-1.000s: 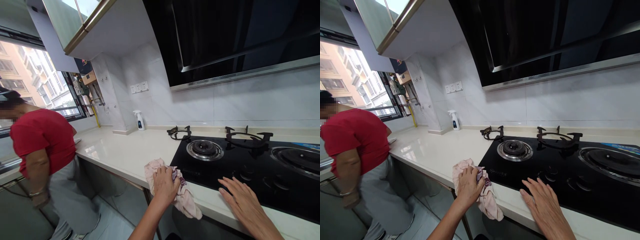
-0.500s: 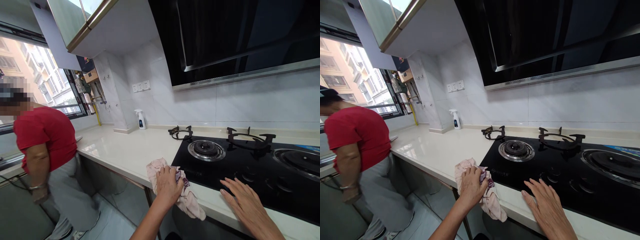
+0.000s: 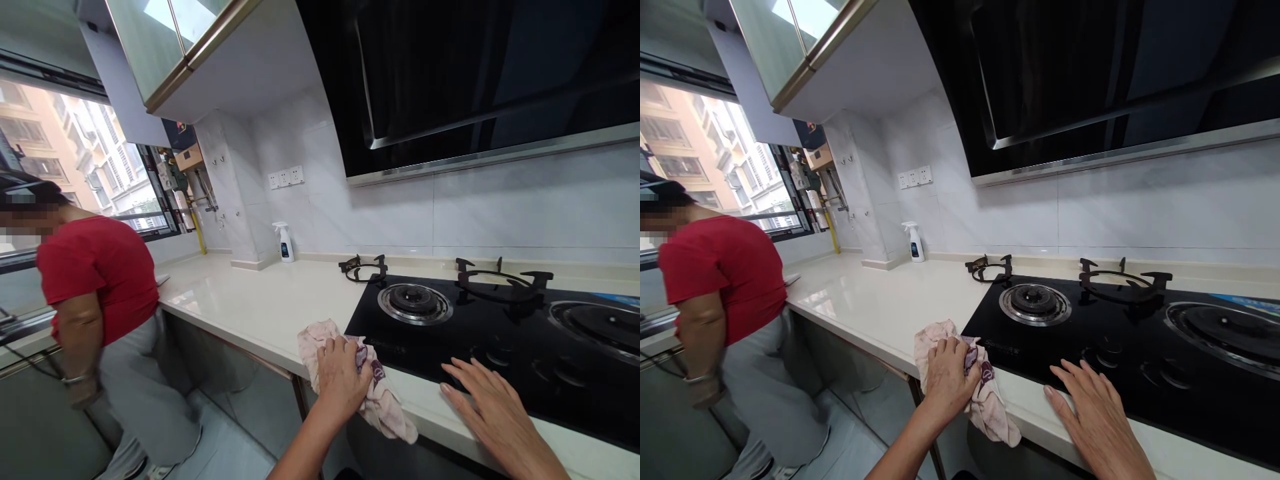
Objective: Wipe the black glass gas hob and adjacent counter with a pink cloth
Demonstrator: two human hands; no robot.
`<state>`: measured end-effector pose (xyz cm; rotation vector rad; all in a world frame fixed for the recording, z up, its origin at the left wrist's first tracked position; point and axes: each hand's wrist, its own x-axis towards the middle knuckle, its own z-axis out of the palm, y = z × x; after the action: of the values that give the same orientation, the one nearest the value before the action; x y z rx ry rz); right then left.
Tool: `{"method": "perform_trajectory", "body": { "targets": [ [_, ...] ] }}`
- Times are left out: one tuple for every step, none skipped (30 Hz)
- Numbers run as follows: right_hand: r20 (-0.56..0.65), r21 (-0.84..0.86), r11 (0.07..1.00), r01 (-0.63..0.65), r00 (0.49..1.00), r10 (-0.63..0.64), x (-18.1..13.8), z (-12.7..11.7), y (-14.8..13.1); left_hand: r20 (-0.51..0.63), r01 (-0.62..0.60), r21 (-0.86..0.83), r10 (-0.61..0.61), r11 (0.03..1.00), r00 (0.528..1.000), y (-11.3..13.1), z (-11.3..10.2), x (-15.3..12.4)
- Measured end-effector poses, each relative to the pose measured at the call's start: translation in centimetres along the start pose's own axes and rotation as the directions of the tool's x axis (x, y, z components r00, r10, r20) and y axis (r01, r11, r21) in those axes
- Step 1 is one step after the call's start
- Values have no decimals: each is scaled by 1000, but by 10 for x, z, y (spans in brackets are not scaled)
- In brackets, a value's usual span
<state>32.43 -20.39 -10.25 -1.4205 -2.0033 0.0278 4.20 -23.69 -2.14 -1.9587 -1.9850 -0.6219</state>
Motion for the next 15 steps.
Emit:
{"method": "perform_trajectory", "body": {
  "targets": [
    [-2, -1, 1000, -1, 1000, 1, 0, 0, 0, -2, 0, -1, 0, 1000, 1000, 0, 0, 0],
    [-2, -3, 1000, -1, 1000, 1, 0, 0, 0, -2, -1, -1, 1, 1000, 1000, 1, 0, 0],
    [2, -5, 1000, -1, 1000, 1, 1, 1, -1, 0, -1, 0, 1, 1000, 1000, 1, -1, 0],
    [8, -6, 1000, -3, 1000, 3, 1, 1, -1, 2, -3, 3, 3, 1000, 1000, 2, -2, 0],
    [14, -5, 1000, -8, 1000, 8, 1, 0, -1, 4, -6, 6, 6, 1000, 1000, 2, -2, 0],
    [18, -3, 1000, -11, 1000, 11, 1, 0, -2, 7, -7, 10, 7, 1000, 1000, 3, -3, 0],
    [21, 0, 1000, -14, 1000, 14, 1, 0, -2, 11, -8, 13, 8, 1000, 1000, 3, -4, 0],
    [23, 5, 1000, -16, 1000, 16, 1, -1, -3, 16, -7, 17, 7, 1000, 1000, 4, -5, 0],
    [24, 10, 1000, -19, 1000, 19, 1, -1, -3, 21, -5, 21, 5, 1000, 1000, 4, -5, 0],
    [25, 15, 1000, -20, 999, 19, 1, -1, -3, 26, -4, 25, 3, 1000, 1000, 5, -6, 0],
    [26, 17, 1000, -19, 999, 18, 1, -1, -4, 30, -2, 28, 1, 1000, 1000, 5, -6, 0],
    [25, 17, 1000, -17, 1000, 17, 1, -1, -4, 30, -1, 30, 1, 1000, 1000, 6, -6, 0],
    [22, 15, 1000, -16, 1000, 16, 1, -1, -4, 29, -1, 32, 0, 999, 1000, 6, -6, 0],
    [18, 10, 1000, -13, 1000, 13, 0, -1, -4, 27, -1, 35, 0, 999, 1000, 6, -6, 0],
    [13, 3, 1000, -7, 1000, 7, 0, -1, -4, 23, 0, 36, -1, 999, 1000, 6, -6, 0]
  ]
}}
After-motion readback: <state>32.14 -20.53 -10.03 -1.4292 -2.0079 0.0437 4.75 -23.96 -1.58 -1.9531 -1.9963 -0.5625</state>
